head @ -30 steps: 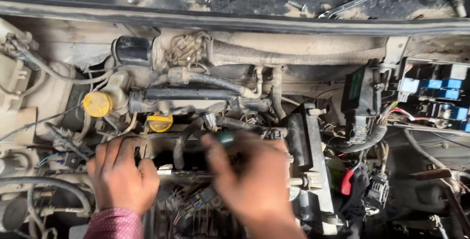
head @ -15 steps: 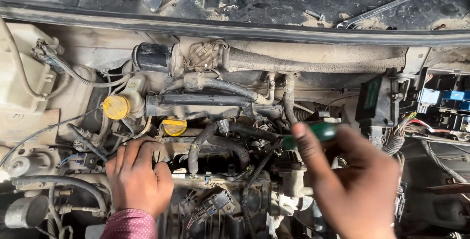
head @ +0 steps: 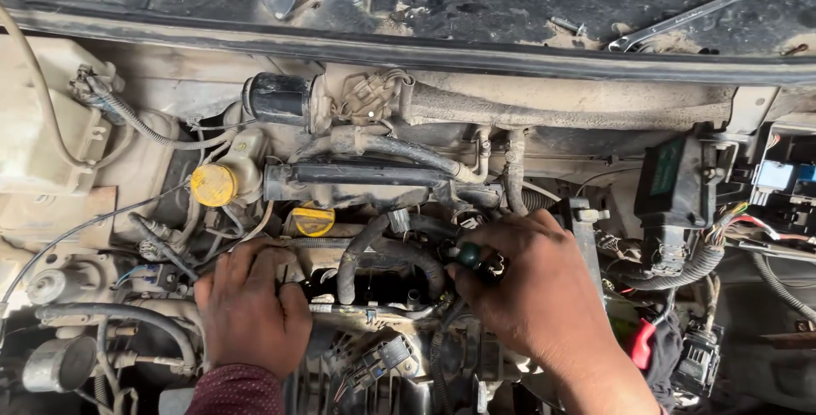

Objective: The person works in the open engine bay of a car, using a green-handled screwdriver to loosen and tighten a component near the intake area. They hold surrounding hoses and parts aside with the other hand while turning the screwdriver repeatedly and repositioning it on the fastener.

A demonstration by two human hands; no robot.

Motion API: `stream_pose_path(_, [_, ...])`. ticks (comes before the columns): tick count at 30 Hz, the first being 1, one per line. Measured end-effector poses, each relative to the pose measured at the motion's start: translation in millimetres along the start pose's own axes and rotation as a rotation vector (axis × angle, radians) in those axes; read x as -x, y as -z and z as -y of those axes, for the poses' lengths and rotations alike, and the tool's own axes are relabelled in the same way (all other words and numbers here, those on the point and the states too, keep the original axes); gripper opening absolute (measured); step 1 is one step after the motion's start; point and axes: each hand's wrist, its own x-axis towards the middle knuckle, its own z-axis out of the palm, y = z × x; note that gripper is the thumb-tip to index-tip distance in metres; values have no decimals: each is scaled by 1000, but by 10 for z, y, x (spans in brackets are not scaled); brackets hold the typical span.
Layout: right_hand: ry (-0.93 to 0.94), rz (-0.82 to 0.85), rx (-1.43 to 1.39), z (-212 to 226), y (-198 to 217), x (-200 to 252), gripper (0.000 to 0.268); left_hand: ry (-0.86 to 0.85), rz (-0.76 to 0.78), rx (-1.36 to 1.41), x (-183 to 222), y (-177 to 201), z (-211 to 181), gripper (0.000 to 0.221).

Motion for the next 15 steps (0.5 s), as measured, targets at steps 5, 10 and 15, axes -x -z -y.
stream_pose_path(5, [-176, 280, 56, 2, 1, -206, 35, 11, -5, 18, 1, 11, -17, 34])
stream_pose_path(10, [-270, 479, -47, -131, -8, -287, 33, 5, -14, 9, 12, -2, -10, 34])
stream_pose_path(15, [-210, 542, -208, -296, -123, -313, 28, 3, -10, -16, 3, -8, -8, 33])
